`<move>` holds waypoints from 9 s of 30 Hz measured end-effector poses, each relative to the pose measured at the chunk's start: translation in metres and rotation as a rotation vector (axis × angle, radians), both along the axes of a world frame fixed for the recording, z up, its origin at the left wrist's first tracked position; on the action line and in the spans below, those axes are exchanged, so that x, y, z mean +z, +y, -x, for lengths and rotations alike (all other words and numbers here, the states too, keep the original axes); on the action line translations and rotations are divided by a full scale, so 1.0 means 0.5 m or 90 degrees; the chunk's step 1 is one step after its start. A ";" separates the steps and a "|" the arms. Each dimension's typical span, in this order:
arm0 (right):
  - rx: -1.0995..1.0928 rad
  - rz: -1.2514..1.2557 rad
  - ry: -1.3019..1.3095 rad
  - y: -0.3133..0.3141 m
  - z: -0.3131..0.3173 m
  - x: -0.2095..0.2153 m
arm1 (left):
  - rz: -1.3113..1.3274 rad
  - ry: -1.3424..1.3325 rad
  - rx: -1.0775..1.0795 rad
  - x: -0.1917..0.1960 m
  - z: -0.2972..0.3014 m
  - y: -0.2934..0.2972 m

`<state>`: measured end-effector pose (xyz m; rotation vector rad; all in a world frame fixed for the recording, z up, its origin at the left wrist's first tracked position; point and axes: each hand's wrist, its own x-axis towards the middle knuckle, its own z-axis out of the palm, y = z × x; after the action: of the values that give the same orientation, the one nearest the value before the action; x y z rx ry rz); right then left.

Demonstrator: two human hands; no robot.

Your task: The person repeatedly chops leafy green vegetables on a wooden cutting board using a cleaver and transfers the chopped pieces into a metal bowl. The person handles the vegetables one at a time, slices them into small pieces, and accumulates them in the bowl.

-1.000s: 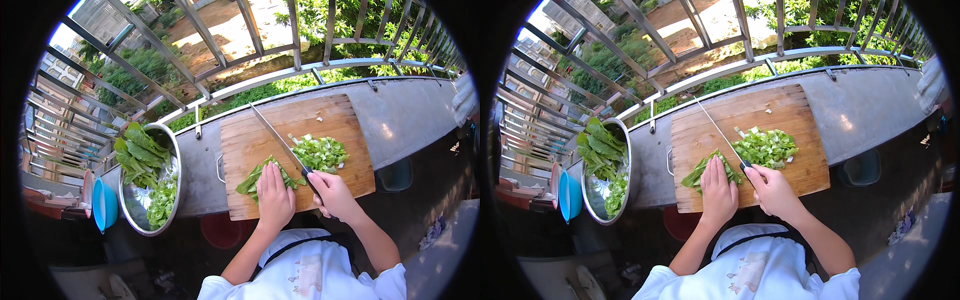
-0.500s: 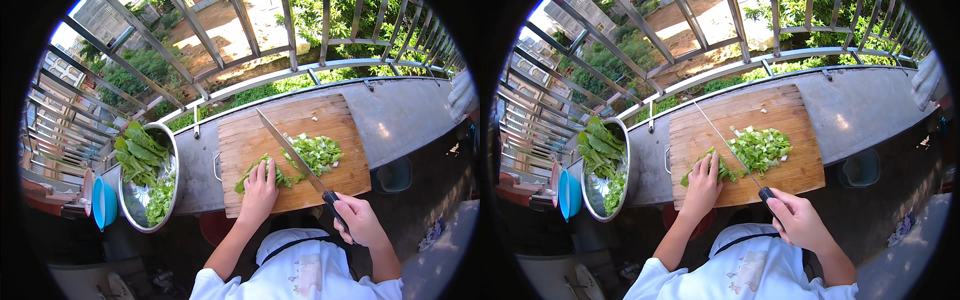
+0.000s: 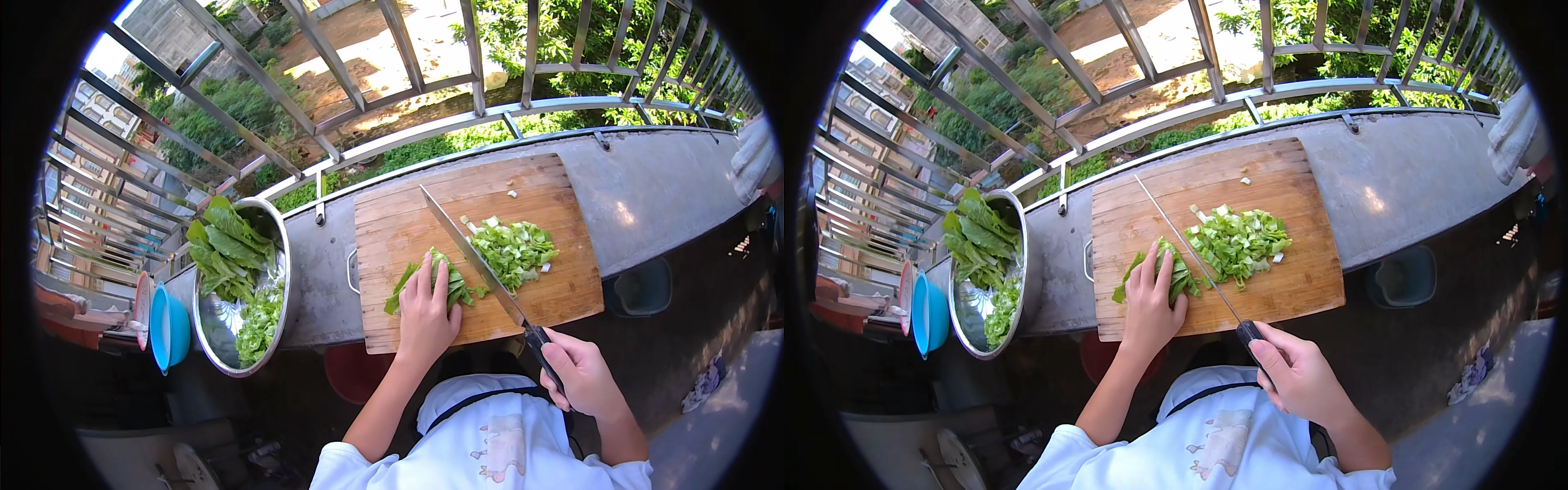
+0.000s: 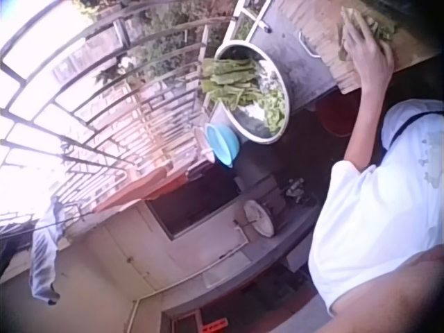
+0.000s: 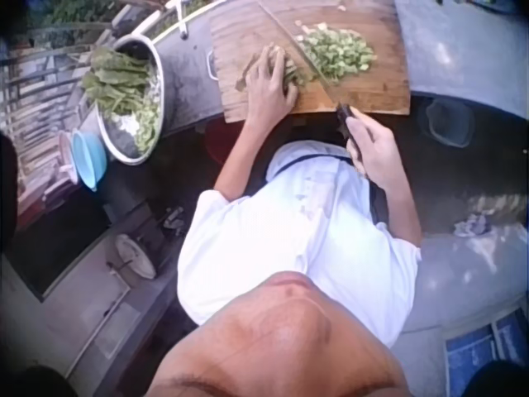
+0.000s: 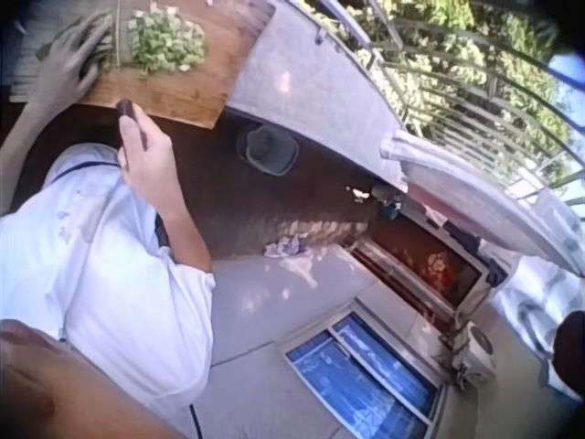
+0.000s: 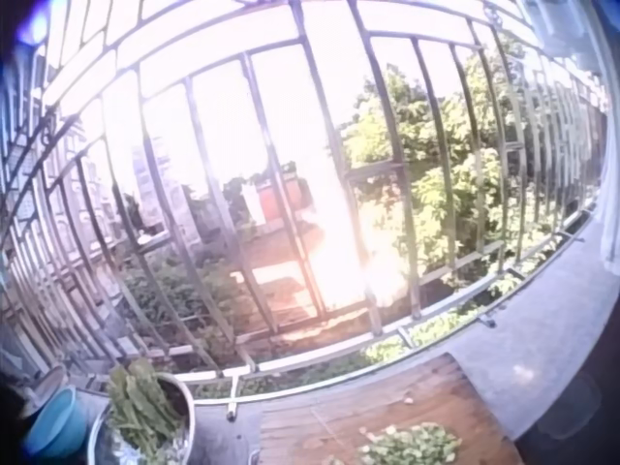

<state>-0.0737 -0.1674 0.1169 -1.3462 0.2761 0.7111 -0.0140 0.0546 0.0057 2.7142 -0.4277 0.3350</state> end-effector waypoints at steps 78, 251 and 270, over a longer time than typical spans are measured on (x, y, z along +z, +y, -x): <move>0.135 0.087 -0.100 0.112 -0.075 -0.071 | 0.035 0.020 0.100 -0.022 0.032 -0.017; 0.140 0.014 0.014 0.040 -0.054 0.008 | -0.010 -0.031 0.220 -0.025 0.062 -0.012; 0.203 0.053 0.055 0.045 -0.036 -0.005 | -0.033 0.014 0.172 -0.038 0.075 0.001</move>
<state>-0.0559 -0.1450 0.1147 -1.4580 0.1614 1.0349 -0.0516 0.0549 -0.0131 2.8269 -0.0617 0.3696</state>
